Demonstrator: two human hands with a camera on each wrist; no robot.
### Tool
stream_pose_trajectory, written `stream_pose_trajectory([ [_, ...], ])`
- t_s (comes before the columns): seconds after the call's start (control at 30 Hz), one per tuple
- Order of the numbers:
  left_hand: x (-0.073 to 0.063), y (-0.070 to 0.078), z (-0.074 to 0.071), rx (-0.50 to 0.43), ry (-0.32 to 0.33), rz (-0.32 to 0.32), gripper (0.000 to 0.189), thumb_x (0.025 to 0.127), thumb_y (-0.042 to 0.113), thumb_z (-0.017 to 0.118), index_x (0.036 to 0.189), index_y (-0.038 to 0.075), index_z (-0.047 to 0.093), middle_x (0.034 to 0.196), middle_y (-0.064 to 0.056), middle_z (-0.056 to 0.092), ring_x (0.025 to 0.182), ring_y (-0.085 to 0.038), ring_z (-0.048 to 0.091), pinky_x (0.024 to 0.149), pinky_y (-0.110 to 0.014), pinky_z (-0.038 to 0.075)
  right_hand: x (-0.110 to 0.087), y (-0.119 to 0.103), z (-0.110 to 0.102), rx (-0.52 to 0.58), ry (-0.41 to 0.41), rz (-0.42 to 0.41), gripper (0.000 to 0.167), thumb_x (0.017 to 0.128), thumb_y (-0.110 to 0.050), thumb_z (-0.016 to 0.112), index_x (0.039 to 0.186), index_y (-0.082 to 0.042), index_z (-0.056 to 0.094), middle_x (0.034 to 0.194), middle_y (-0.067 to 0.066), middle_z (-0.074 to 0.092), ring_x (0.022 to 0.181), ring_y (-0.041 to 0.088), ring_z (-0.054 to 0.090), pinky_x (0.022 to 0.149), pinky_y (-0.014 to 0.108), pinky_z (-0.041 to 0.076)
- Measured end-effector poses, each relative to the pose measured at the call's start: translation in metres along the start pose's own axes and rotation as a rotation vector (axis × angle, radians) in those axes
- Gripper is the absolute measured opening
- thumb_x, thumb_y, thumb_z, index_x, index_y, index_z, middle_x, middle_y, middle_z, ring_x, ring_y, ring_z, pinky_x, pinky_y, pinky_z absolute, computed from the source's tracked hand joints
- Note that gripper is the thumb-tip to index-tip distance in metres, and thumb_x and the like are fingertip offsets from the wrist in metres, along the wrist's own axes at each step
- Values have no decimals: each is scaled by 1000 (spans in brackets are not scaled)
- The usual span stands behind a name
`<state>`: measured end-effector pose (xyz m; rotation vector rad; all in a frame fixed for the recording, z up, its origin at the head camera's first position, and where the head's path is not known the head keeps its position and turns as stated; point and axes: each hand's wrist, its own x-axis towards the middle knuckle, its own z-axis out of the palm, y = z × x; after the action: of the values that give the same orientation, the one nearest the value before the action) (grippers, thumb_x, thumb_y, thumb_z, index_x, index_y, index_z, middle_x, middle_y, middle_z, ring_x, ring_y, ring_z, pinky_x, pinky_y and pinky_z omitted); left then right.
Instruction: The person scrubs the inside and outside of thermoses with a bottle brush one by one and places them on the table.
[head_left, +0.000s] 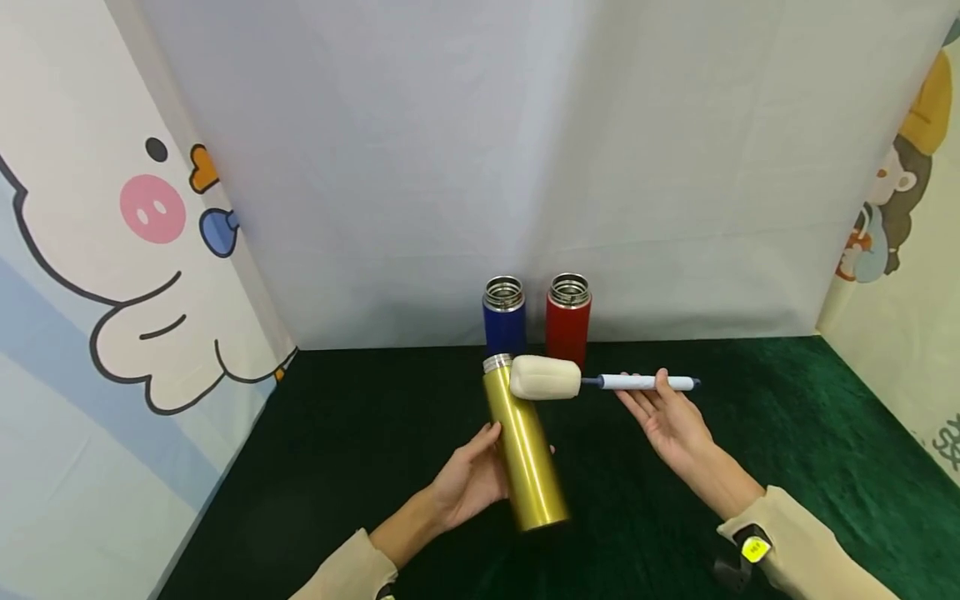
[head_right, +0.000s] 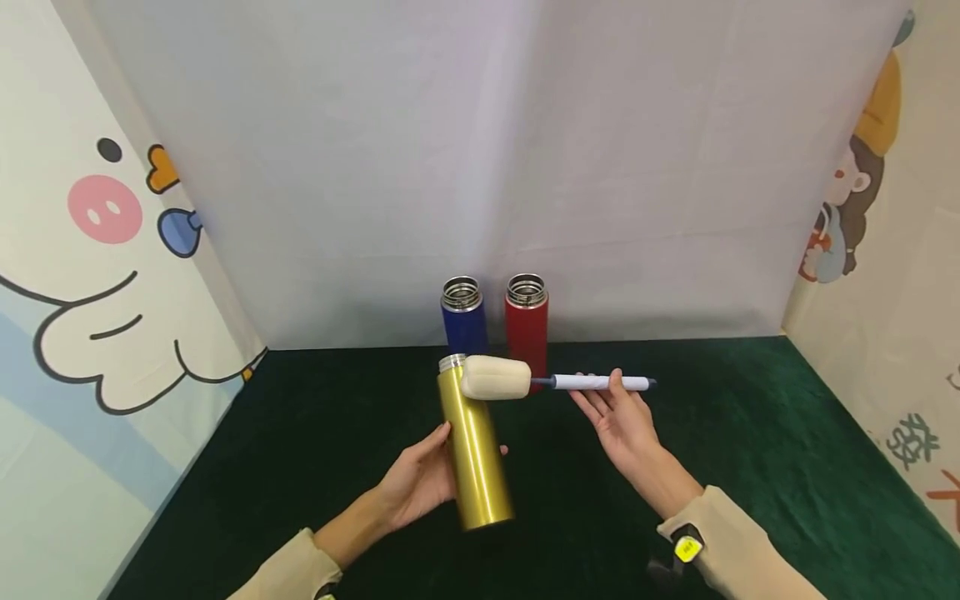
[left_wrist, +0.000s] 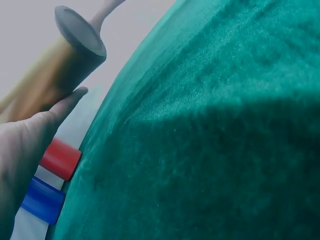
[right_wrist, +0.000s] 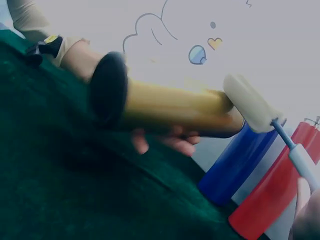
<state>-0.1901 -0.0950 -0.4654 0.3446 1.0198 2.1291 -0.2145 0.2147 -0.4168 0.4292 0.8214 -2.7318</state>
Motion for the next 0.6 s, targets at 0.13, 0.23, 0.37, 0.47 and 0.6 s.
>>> stream_pose_trajectory([
  [0.13,-1,1,1,-39,73,6,60,110,47,33,161,32,5,163,-14,29,134,-22,52,121,-59,31,-6,1,-10,-61,-64,24,35,103,-30,53,132,-17,40,111,3,73,110,13,70,116,30,42],
  [0.23,-1,-1,-1,-1,123,57,56,111,45,34,158,33,7,154,-8,42,129,-19,54,115,-53,39,-11,0,-18,-96,-130,33,21,106,-28,49,122,-15,47,115,5,71,109,15,71,112,30,48],
  [0.37,-1,-4,-4,43,156,109,44,112,40,30,153,32,14,133,3,51,122,-17,55,104,-44,47,-15,-5,-30,-124,-224,43,13,109,-23,44,114,-14,51,119,6,69,113,18,71,106,34,54],
  [0.47,-1,-5,-6,41,186,126,42,113,39,31,152,29,19,132,4,53,122,-16,55,103,-43,48,-18,-10,-39,-118,-260,49,16,110,-17,41,125,-19,39,120,8,69,115,22,71,105,39,55],
  [0.6,1,-5,-9,83,252,129,46,112,40,36,153,23,25,131,5,54,122,-16,56,104,-45,46,-22,-16,-48,-119,-237,38,37,109,-11,43,131,-27,19,119,9,69,112,25,72,104,43,55],
])
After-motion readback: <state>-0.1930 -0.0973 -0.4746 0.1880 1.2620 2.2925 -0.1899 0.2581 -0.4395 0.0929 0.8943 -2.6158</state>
